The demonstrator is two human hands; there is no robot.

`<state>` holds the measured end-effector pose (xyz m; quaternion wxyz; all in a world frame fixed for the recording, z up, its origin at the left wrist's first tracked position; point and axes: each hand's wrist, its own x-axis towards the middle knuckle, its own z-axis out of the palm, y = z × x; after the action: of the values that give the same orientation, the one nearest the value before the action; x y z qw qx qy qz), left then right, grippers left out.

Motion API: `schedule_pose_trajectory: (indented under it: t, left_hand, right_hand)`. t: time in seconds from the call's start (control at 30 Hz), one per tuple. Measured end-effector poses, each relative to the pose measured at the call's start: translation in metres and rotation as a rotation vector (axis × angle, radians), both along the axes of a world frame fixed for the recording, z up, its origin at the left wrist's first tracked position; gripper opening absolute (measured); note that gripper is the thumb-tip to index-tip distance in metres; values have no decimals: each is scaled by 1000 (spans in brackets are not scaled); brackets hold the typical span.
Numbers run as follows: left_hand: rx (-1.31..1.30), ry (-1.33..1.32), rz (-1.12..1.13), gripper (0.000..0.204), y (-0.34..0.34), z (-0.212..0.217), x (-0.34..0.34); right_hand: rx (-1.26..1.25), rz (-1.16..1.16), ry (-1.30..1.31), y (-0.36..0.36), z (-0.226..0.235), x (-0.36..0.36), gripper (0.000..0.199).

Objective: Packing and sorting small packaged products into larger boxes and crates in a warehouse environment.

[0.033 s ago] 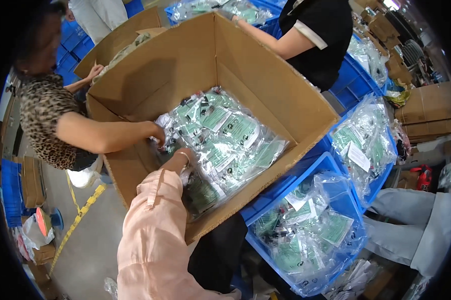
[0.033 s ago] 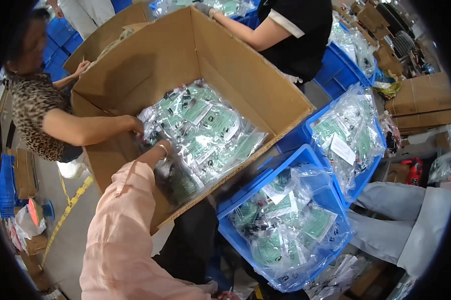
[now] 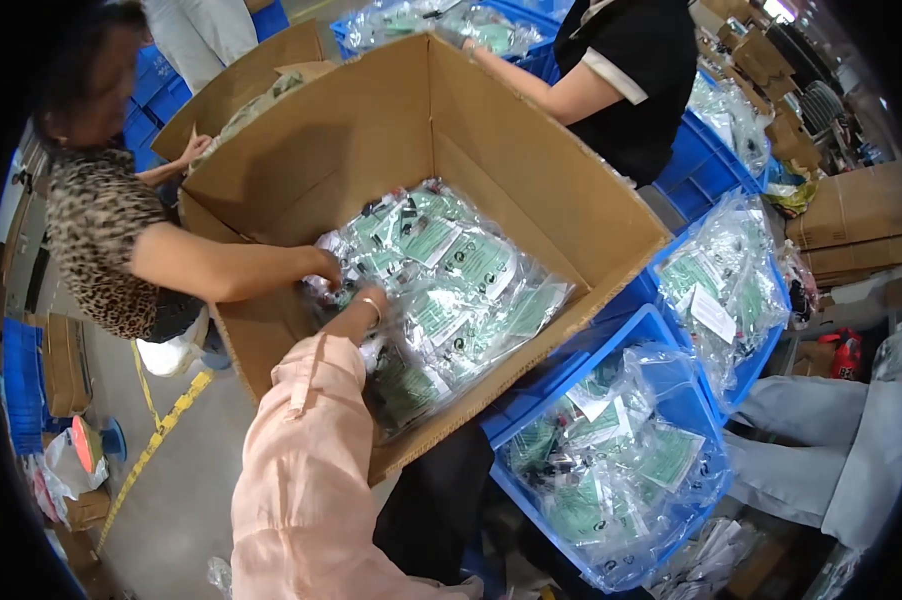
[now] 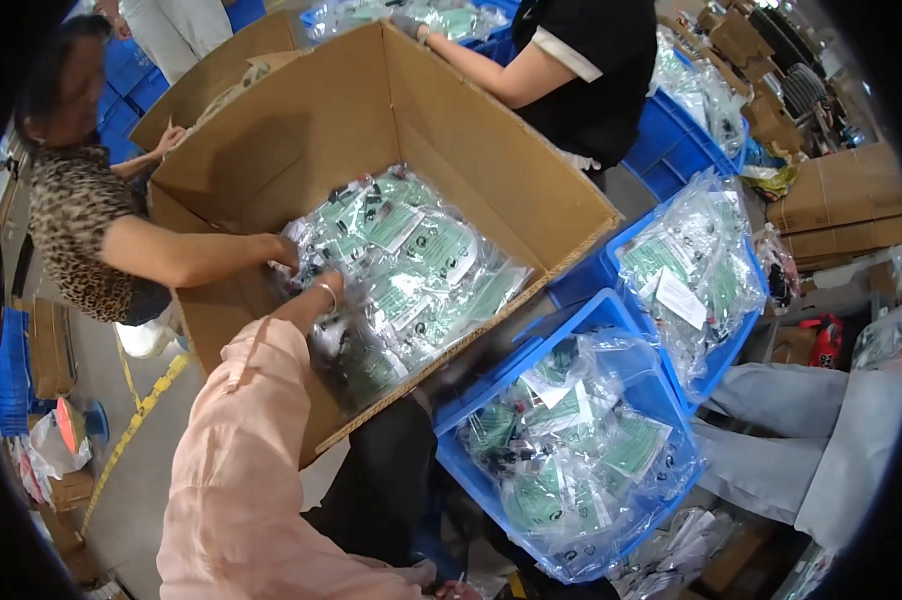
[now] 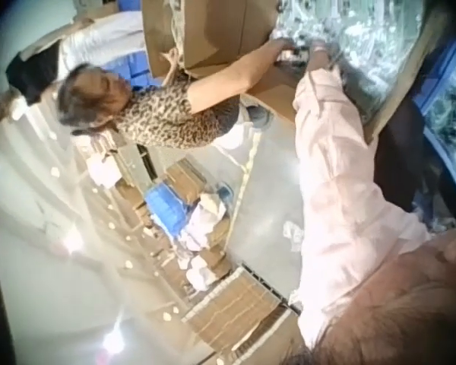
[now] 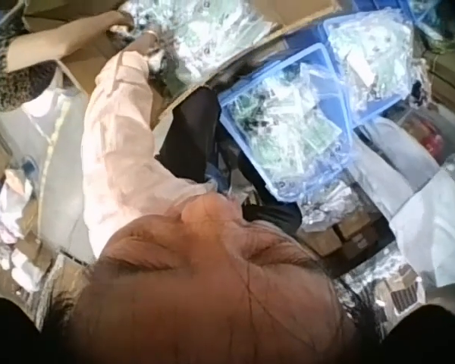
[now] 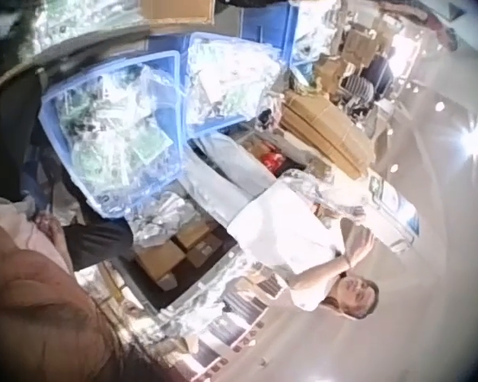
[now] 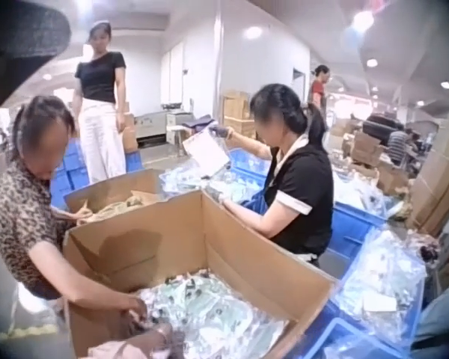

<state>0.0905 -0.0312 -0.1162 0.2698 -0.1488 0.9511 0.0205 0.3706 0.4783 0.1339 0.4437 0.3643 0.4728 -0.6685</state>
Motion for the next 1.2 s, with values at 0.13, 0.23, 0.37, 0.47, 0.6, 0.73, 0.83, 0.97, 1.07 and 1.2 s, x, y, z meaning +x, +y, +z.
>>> schedule_pose_trajectory:
  t: [0.13,0.23,0.37,0.47,0.6,0.73,0.83,0.97,1.07,1.2]
  left_hand:
    - [100,527,104,15,-13,87,-35]
    - [228,549,37,19,3,195,-23]
    - [324,869,-96,19,32,314,-10]
    - [461,1043,-105,22,61,430,10]
    - [485,1217,-352,24,138,560,32]
    - [654,1252,-571,18,252,637,71]
    - [437,1231,-838,13,316,651,91]
    - [244,1016,-963,16,361,638,104]
    - [185,988,-1093,14,376,605,105]
    - [268,912,-1206,21,392,548,110]
  right_hand:
    - [-49,-53,79,8,19,32,8]
    - [-98,-94,160,14,29,51,8]
    - [-164,-140,236,14,63,64,7]
    - [-293,-113,291,28,54,76,6]
    - [-152,-127,424,38,97,73,11]
    - [-223,-189,624,45,140,47,12]
    - [-280,-246,1050,47,155,6,25]
    - [-248,-265,1219,27,220,-43,32]
    - [-249,-309,1188,20,246,-72,41]
    - [-274,-371,1072,37,234,-112,48]
